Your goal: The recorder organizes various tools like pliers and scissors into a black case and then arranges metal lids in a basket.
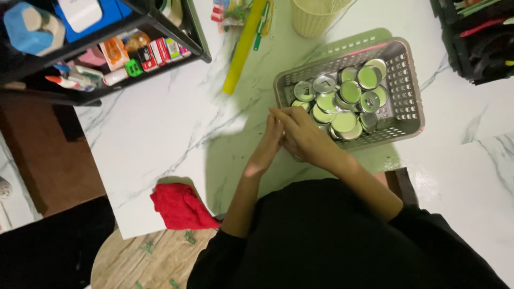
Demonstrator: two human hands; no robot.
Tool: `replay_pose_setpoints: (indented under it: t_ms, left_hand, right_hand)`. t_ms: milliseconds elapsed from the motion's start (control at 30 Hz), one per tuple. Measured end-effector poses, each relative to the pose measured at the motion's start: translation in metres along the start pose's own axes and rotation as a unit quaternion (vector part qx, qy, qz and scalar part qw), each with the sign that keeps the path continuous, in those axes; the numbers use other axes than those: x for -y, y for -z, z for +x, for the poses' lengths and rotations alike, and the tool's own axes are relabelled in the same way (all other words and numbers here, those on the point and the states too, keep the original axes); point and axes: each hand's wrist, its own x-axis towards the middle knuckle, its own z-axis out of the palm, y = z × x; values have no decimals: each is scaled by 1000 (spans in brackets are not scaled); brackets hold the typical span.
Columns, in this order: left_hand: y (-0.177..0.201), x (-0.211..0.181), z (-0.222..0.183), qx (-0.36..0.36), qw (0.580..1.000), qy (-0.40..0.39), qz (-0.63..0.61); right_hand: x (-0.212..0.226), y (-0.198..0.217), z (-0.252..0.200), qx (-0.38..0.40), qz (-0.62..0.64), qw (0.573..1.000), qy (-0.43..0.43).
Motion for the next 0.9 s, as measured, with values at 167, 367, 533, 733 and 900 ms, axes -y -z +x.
replay_pose_setpoints:
  t_ms: [167, 367, 533, 733, 900]
  left_hand:
    - [19, -3, 9, 16, 994, 22, 110]
    - [30, -1, 16, 41, 985, -47, 161]
    - [24, -30, 11, 43, 992, -15, 118]
    - [34, -48, 15, -62, 953, -91, 281]
    - [49, -32, 22, -176, 739, -180, 625]
  right_hand:
    - [-6, -7, 5, -16, 30, 999, -13]
    - [-5, -4, 7, -21, -49, 999, -11]
    - [-1, -1, 6, -26, -65, 997, -10]
    - [-21, 10, -3, -25, -67, 995, -62]
    - [-64, 24, -17, -17, -178, 978, -110]
